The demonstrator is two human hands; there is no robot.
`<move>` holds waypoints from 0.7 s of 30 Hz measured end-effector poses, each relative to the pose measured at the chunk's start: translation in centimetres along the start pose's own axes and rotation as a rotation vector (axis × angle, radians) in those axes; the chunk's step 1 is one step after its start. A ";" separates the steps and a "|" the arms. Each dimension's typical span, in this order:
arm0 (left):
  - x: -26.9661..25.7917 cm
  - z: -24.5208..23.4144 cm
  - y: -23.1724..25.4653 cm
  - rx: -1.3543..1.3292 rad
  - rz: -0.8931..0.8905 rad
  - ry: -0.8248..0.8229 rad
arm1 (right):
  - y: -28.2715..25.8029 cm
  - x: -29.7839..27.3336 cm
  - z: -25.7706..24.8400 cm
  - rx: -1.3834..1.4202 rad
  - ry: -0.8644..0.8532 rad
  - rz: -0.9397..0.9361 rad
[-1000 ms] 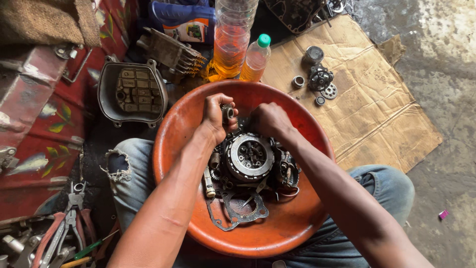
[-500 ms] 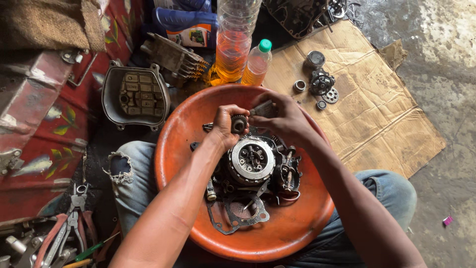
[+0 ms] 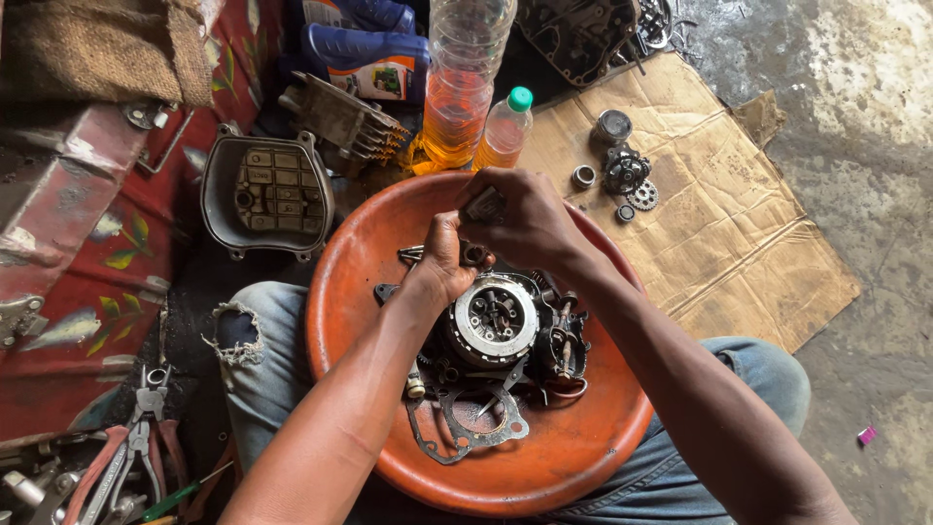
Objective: The person scrubs a small metal gear with a piece of metal, pours liquid from a plastic bottle onto it, and continues scrubbing. The person repeats this process on a second gear, scrubbing and applying liquid to clean the components.
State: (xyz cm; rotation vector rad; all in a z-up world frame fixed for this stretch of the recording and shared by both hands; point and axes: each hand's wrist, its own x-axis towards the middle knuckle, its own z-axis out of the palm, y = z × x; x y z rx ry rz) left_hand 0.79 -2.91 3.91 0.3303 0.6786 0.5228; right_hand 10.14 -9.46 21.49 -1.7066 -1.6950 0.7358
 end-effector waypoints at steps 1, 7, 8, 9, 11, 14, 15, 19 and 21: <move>-0.1 0.2 0.0 -0.002 -0.002 0.011 | 0.1 0.1 0.0 -0.003 0.000 -0.004; 0.3 -0.1 0.0 -0.041 0.022 -0.054 | 1.6 0.1 0.6 0.001 -0.003 0.017; 0.5 -0.3 0.0 -0.048 0.027 -0.042 | 2.1 0.1 0.7 0.012 -0.011 0.050; 0.6 -0.4 -0.1 -0.055 0.031 -0.030 | 2.7 0.1 0.8 0.023 -0.019 0.084; 1.0 -0.7 -0.1 -0.040 0.034 0.057 | 4.0 0.2 0.9 -0.047 0.023 0.089; 1.3 -1.2 0.4 0.009 0.029 0.225 | 6.0 0.0 0.5 -0.092 0.021 0.030; 1.3 -1.5 0.7 0.014 0.027 0.241 | 6.5 -0.3 0.4 -0.097 0.009 0.000; 1.3 -2.0 1.6 0.046 0.057 0.324 | 7.6 -3.2 -0.9 -0.307 -0.246 0.344; 1.3 -2.1 1.9 0.067 0.047 0.355 | 7.3 -4.1 -1.7 -0.346 -0.319 0.265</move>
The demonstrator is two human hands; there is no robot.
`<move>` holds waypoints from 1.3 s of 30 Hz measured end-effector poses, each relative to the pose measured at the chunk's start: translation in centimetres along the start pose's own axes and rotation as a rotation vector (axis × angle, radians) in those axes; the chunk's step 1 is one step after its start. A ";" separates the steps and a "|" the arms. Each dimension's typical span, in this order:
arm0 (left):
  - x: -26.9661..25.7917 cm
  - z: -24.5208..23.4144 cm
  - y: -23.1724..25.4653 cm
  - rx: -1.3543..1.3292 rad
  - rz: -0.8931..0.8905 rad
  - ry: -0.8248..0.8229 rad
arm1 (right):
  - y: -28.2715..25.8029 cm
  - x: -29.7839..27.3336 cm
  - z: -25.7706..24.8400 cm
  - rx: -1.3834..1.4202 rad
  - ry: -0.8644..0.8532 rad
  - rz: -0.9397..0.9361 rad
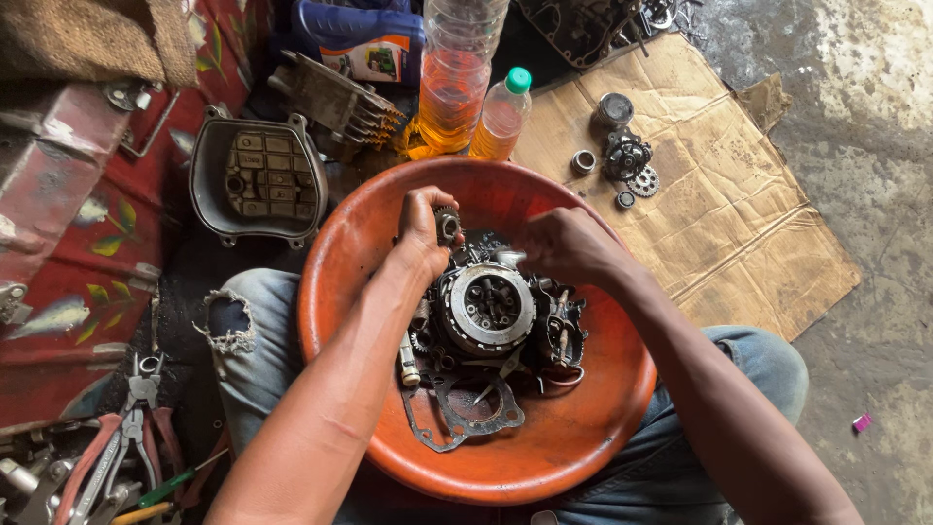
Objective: The person scrubs a small metal gear with a piece of metal, pours liquid from a plastic bottle onto it, and continues scrubbing. The person repeats this process on a second gear, scrubbing and applying liquid to clean the components.
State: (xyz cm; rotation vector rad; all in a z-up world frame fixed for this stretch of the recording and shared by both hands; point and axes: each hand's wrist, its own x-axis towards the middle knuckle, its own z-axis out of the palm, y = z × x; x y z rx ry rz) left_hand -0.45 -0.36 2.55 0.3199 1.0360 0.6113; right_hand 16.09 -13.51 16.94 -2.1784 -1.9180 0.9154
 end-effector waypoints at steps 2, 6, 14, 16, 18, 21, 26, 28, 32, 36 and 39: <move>0.0 0.0 0.0 0.018 0.000 0.003 | -0.5 -0.9 -0.4 0.029 -0.128 -0.166; 0.0 0.1 -0.3 0.025 0.015 -0.011 | -3.1 -3.0 1.5 -0.248 -0.333 -0.357; 0.0 -0.2 -0.2 0.027 0.048 -0.011 | -3.1 -7.0 9.7 -0.884 -0.208 -0.679; 0.0 -0.2 0.0 0.019 0.048 0.008 | -2.0 -7.0 10.7 -0.846 -0.128 -0.751; 0.0 -0.2 0.1 0.014 0.071 -0.014 | -1.2 -6.9 11.1 -0.803 -0.137 -0.768; -0.3 -0.1 0.3 0.016 0.079 -0.018 | -1.0 -7.2 10.7 -0.763 -0.075 -0.831; -1.1 0.2 0.7 0.024 0.066 -0.003 | -2.7 -8.4 7.2 -0.520 -0.228 -0.594; -1.5 0.3 1.0 0.023 0.062 0.000 | -3.4 -8.8 5.3 -0.360 -0.244 -0.481; -2.0 0.6 1.3 0.020 0.042 0.011 | -4.2 -8.8 1.9 -0.176 -0.329 -0.245; -1.9 0.3 1.4 0.009 0.054 -0.003 | -4.4 -7.2 -1.1 -0.233 -0.494 -0.136; -1.4 -0.1 1.5 -0.023 0.069 -0.030 | -4.7 -5.7 -3.6 -0.255 -0.533 -0.342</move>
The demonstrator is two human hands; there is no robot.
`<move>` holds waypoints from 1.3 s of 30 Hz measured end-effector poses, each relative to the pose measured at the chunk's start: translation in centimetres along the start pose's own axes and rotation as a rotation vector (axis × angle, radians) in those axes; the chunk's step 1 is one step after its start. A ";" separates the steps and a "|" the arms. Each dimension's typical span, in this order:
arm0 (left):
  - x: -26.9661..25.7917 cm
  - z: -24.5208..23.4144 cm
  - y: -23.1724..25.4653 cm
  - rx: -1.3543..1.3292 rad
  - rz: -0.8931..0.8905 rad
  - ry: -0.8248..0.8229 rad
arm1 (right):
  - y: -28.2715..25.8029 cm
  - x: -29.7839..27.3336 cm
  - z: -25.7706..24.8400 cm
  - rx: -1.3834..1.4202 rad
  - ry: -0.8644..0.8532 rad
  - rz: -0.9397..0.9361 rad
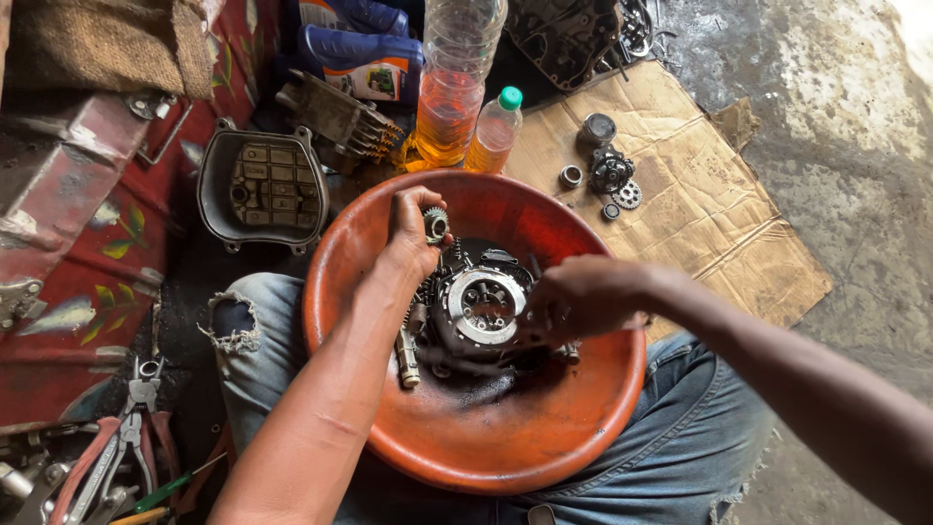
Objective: The person scrubs a small metal gear with a piece of metal, pours liquid from a plastic bottle onto it, and continues scrubbing. The person repeats this process on a second gear, scrubbing and applying liquid to clean the components.
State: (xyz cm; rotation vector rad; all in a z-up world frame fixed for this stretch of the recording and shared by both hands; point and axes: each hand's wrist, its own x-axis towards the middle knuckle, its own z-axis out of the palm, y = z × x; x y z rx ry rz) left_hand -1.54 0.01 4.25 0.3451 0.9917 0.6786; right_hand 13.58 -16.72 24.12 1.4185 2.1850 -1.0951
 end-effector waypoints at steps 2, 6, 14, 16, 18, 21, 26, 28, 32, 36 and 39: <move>0.5 -0.3 0.2 -0.013 0.004 -0.005 | 0.2 -0.2 -2.0 0.052 -0.100 0.258; 1.4 -0.6 0.6 -0.018 0.004 -0.011 | 0.5 -0.5 -4.7 0.061 -0.128 0.365; 1.3 -1.4 2.6 -0.076 0.043 -0.013 | 6.8 3.6 -6.1 -0.177 0.040 0.388; 1.1 -1.8 3.6 -0.093 0.070 -0.031 | 8.2 6.3 -4.5 -0.232 0.176 0.463; 0.9 -2.1 4.4 -0.135 0.080 -0.016 | 8.8 9.7 -2.1 -0.210 0.226 0.571; 0.4 -2.3 4.7 -0.149 0.121 -0.025 | 9.2 12.9 1.3 -0.092 0.185 0.602; 0.0 -1.9 3.8 -0.005 0.130 0.039 | 9.1 14.3 2.0 -0.001 0.199 0.579; 0.2 -1.6 3.4 0.036 0.115 0.076 | 8.9 14.4 1.9 -0.079 0.244 0.503; 0.5 -1.3 3.0 0.051 0.114 0.049 | 8.7 15.2 1.9 -0.241 0.197 0.495; -0.1 -1.3 2.7 0.008 0.088 0.031 | 8.6 15.2 1.9 -0.224 0.200 0.460; -0.7 -0.5 2.9 0.076 0.071 -0.040 | 9.1 13.4 1.3 -0.012 0.317 0.429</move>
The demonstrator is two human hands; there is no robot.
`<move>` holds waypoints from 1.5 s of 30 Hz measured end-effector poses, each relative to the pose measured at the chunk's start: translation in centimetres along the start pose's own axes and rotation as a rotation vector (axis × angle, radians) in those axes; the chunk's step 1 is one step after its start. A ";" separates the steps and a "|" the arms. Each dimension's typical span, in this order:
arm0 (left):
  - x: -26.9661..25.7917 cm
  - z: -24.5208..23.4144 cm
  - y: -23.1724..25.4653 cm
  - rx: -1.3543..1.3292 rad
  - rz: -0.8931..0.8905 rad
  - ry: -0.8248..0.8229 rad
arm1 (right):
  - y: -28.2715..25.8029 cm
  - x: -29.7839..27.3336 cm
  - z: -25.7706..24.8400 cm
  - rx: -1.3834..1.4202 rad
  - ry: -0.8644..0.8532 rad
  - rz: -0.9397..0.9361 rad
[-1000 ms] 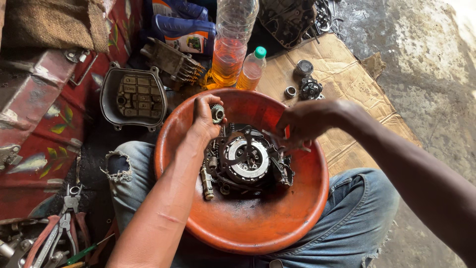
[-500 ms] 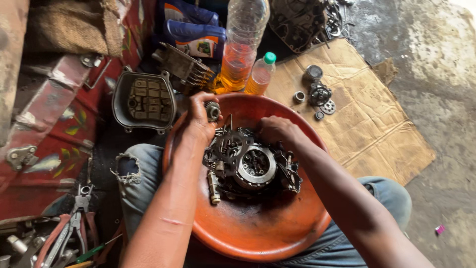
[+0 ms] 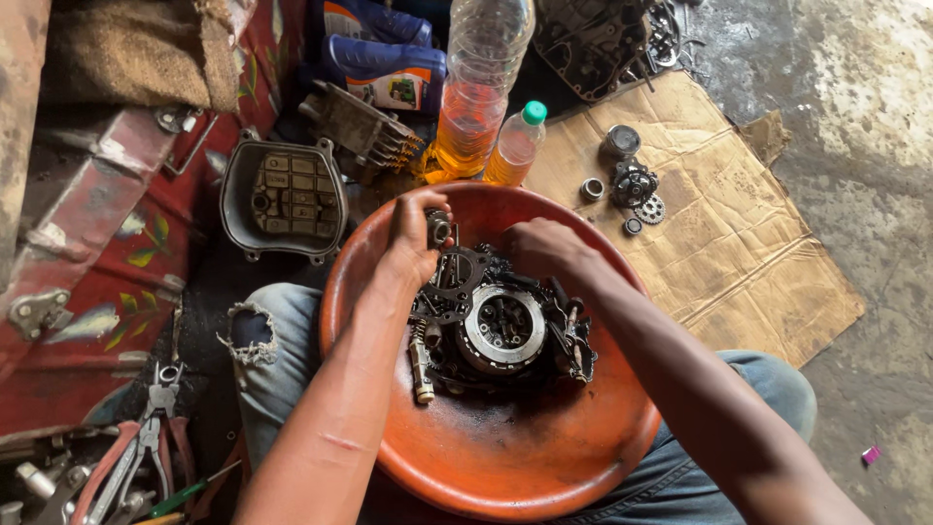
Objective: The person scrubs a small metal gear with a piece of metal, pours liquid from a plastic bottle onto it, and continues scrubbing. The person repeats this process on a second gear, scrubbing and applying liquid to clean the components.
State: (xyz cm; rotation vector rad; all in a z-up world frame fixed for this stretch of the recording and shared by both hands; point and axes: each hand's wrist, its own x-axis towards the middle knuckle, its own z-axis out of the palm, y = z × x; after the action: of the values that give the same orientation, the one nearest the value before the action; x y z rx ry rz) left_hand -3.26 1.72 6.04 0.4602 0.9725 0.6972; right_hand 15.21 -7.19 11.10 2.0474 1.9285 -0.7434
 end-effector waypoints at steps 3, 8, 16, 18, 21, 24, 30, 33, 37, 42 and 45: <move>-1.2 0.4 0.4 0.270 0.067 -0.020 | 1.3 -2.5 -0.6 0.158 0.137 -0.052; -3.2 1.7 0.8 0.482 0.005 -0.084 | 2.5 -5.1 -0.5 0.588 0.100 0.099; -2.6 2.5 -1.8 0.133 -0.108 -0.257 | 1.3 -4.6 1.3 0.942 0.197 -0.094; -2.2 2.3 -2.2 0.089 -0.113 -0.283 | 0.8 -4.3 1.5 1.006 0.254 -0.183; -1.8 2.0 -2.3 0.064 -0.149 -0.295 | 0.7 -4.5 1.5 0.899 0.362 -0.171; -1.8 1.9 -2.2 0.114 -0.137 -0.283 | 1.0 -4.7 1.2 0.842 0.335 -0.049; -2.3 2.1 -2.8 0.494 0.142 -0.351 | 1.1 -4.6 1.0 0.941 0.319 -0.063; -2.1 2.1 -3.2 0.630 0.197 -0.344 | 1.0 -4.9 0.8 0.894 0.361 -0.075; -1.7 1.9 -3.1 0.587 0.069 -0.296 | 0.1 -5.6 0.1 0.841 0.398 -0.018; -1.6 1.4 -2.4 0.752 0.245 -0.126 | -0.5 -6.6 -0.9 0.668 0.413 0.057; -1.9 1.4 -1.7 0.872 0.368 -0.094 | -0.3 -6.9 -1.0 0.596 0.458 0.094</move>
State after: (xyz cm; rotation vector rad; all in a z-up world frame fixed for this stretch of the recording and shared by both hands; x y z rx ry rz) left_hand -2.22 -0.93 6.76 1.4511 1.0856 0.5383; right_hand 15.10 -12.66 15.47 2.8562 1.9722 -0.9854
